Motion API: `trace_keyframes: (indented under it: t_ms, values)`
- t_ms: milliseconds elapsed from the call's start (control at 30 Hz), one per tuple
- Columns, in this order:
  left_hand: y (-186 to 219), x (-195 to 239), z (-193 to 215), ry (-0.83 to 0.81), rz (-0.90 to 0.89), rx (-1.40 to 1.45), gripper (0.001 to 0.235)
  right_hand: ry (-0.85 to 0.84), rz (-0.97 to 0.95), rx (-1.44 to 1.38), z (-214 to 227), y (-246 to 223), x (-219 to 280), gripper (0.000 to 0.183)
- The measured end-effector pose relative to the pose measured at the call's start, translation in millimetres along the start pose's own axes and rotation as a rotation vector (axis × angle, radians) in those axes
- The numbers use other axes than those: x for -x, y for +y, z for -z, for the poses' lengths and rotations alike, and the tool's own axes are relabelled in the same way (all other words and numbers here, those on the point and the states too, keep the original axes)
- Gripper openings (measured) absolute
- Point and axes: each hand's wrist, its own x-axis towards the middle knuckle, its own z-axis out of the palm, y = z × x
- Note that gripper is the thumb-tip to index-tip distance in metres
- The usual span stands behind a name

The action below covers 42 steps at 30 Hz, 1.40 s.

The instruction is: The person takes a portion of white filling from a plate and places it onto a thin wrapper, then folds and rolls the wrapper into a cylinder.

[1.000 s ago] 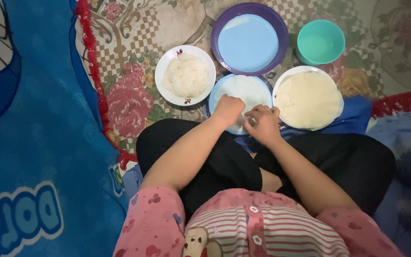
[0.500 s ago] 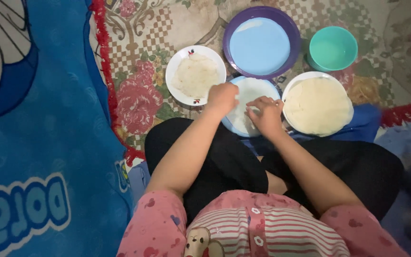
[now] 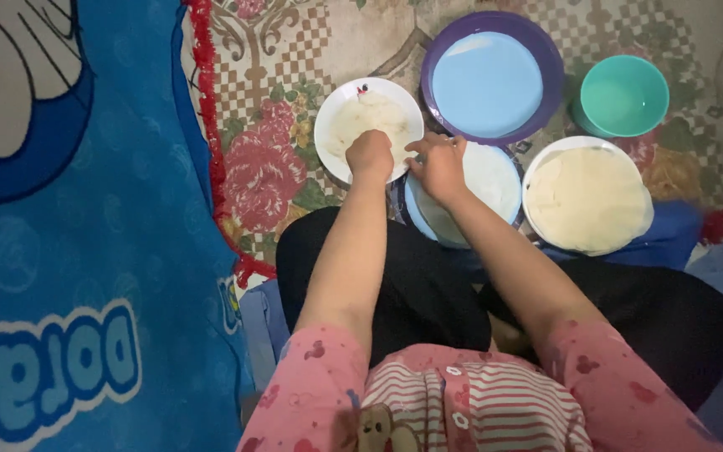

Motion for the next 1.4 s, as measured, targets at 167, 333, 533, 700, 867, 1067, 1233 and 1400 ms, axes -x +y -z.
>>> trace_keyframes:
  t_ms: [167,333,533,700,867,1067,1233,1400]
  values:
    - [7.7,10.3,13.3,-0.014,0.023,-0.029,0.016,-0.061,0.021,0.098,-26.8,7.2,-19.8,0.02]
    - [4.4,6.9,9.7,-0.017,0.032,-0.057,0.018,-0.14,0.011,0.149,-36.2,0.6,-31.0,0.028]
    - [14.2,20.6,26.3,-0.038,0.04,-0.073,0.013,-0.089,0.02,0.164,-47.3,3.2,-30.2,0.013]
    - [15.1,22.8,34.7,-0.027,0.069,-0.042,0.008,-0.04,0.008,0.083,-31.9,1.5,-29.9,0.012]
    - [12.7,18.6,33.9,0.0,0.081,-0.022,0.01,-0.017,0.009,0.092,-15.3,-7.8,-26.5,0.006]
    - [16.3,34.4,59.7,-0.021,0.049,0.026,0.012,0.022,0.008,0.053,-20.4,-4.1,-25.5,0.006]
    - [17.1,28.5,69.4,0.002,0.047,0.148,0.009,0.038,0.007,-0.055,-6.4,-12.6,-25.2,0.008]
    - [18.0,31.2,77.7,-0.028,0.06,0.165,0.009,0.031,-0.059,-0.185,6.9,-23.9,-24.2,0.007]
